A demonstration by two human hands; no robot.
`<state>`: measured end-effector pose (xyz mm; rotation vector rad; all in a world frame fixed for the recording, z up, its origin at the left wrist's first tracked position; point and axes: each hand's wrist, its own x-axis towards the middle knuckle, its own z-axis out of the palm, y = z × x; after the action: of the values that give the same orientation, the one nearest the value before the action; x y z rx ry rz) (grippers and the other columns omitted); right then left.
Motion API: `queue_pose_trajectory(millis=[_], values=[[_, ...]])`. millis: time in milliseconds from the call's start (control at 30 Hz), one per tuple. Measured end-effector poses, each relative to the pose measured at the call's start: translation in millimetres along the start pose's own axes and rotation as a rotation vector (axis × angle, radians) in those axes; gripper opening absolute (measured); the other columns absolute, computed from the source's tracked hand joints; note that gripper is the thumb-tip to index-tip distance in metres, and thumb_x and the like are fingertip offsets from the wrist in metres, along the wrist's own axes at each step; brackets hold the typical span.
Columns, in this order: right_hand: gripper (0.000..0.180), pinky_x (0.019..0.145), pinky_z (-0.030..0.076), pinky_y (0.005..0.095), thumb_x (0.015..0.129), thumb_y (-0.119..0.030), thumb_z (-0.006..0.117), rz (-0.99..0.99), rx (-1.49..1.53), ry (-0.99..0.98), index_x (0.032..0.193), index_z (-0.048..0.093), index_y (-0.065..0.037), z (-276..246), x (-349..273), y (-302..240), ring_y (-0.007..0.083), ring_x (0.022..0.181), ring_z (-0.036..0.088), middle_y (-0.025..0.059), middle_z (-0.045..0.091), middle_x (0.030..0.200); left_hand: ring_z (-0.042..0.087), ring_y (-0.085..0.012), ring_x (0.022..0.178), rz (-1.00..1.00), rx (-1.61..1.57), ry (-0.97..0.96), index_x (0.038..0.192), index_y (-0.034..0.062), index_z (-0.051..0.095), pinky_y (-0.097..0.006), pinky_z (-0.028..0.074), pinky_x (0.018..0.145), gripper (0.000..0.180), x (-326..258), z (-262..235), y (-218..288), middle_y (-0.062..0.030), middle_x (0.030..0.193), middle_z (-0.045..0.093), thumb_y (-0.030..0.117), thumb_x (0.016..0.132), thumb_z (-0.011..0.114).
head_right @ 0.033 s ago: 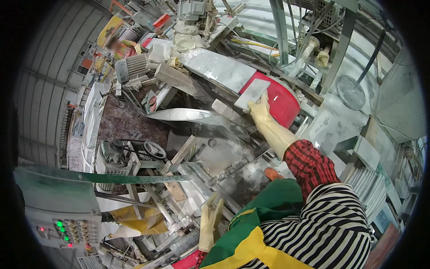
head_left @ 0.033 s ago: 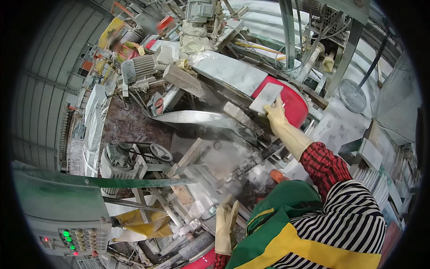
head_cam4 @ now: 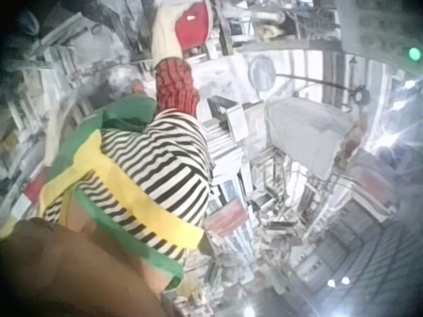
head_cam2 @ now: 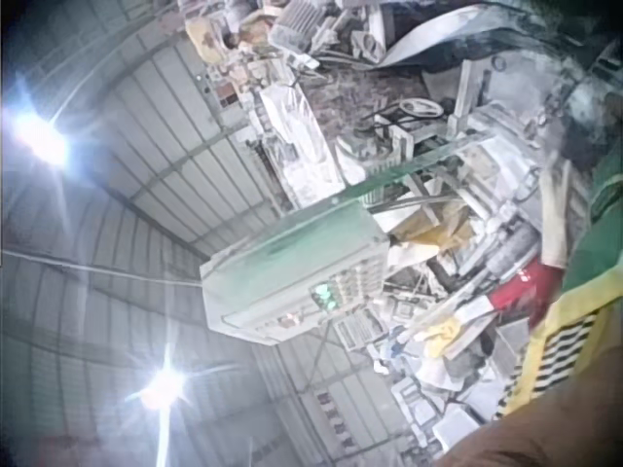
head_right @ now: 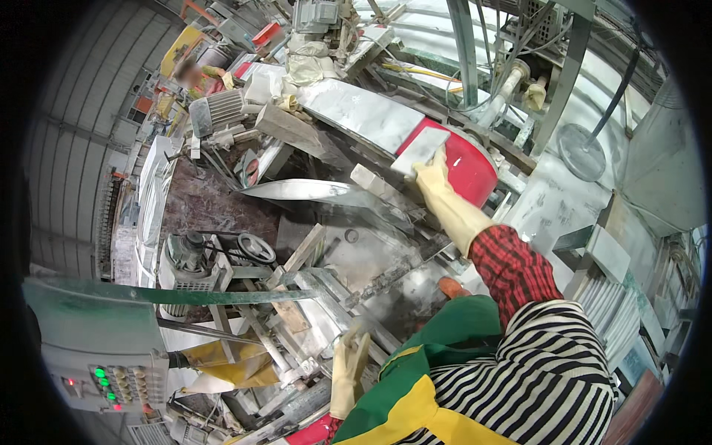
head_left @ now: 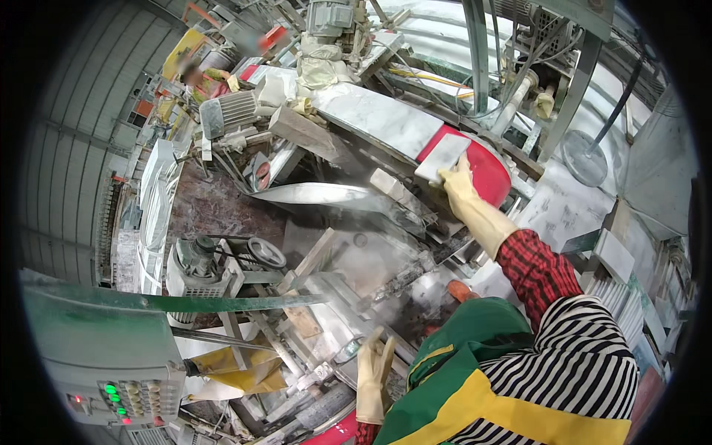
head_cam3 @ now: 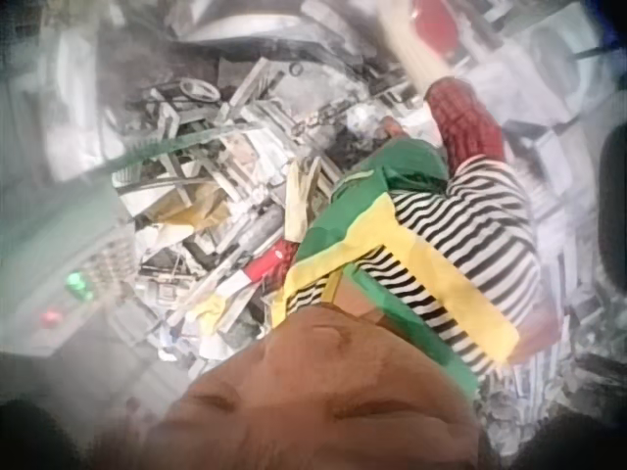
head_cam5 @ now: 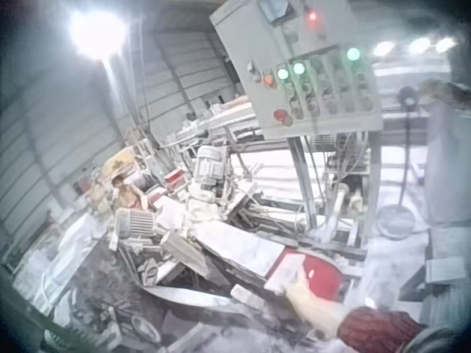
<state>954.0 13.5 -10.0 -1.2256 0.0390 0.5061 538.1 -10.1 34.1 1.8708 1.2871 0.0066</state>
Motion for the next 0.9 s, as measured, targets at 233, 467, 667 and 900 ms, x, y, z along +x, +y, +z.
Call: queue_pose_trajectory(millis=[233, 467, 667, 900], values=[[0.085, 0.097, 0.048, 0.0365, 0.078, -0.014, 0.065, -0.054, -0.66, 0.222, 0.151, 0.022, -0.006, -2, 84, 43, 0.0311, 0.118, 0.058, 0.0208, 0.056, 0.127, 0.067, -0.0301, 0.102, -0.08, 0.033, -0.119, 0.125, -0.0002, 0.059, -0.036, 0.05, 0.089, 0.051, -13, 7, -76, -0.0196, 0.11, 0.069, 0.033, 0.087, 0.068], [0.076, 0.076, 0.054, 0.0387, 0.083, -0.033, 0.062, 0.18, -0.895, -0.141, 0.143, 0.027, -0.002, -24, 66, -17, 0.0283, 0.086, 0.071, 0.0209, 0.069, 0.09, 0.06, -0.0347, 0.116, -0.055, 0.047, -0.142, 0.132, 0.0045, 0.055, -0.038, 0.046, 0.098, 0.055, -6, 18, -77, -0.0244, 0.124, 0.062, 0.036, 0.088, 0.066], [0.048, 0.085, 0.051, 0.0295, 0.09, -0.012, 0.06, -0.008, 0.032, -0.046, 0.134, 0.05, 0.002, -47, 100, 27, 0.0205, 0.106, 0.062, 0.0136, 0.064, 0.117, 0.067, -0.0301, 0.089, 0.017, -0.111, -0.071, 0.133, 0.0027, 0.053, -0.037, 0.052, 0.08, 0.055, -2, 20, -126, -0.0207, 0.118, 0.065, 0.031, 0.088, 0.067], [0.047, 0.089, 0.055, 0.0355, 0.098, -0.007, 0.051, 0.093, 0.171, -0.203, 0.142, 0.038, 0.0, -28, 35, 5, 0.0267, 0.104, 0.065, 0.0199, 0.062, 0.121, 0.058, -0.0327, 0.12, -0.055, 0.06, 0.247, 0.124, -0.0012, 0.061, -0.038, 0.044, 0.103, 0.045, -52, -29, -144, -0.0208, 0.124, 0.063, 0.025, 0.089, 0.068]])
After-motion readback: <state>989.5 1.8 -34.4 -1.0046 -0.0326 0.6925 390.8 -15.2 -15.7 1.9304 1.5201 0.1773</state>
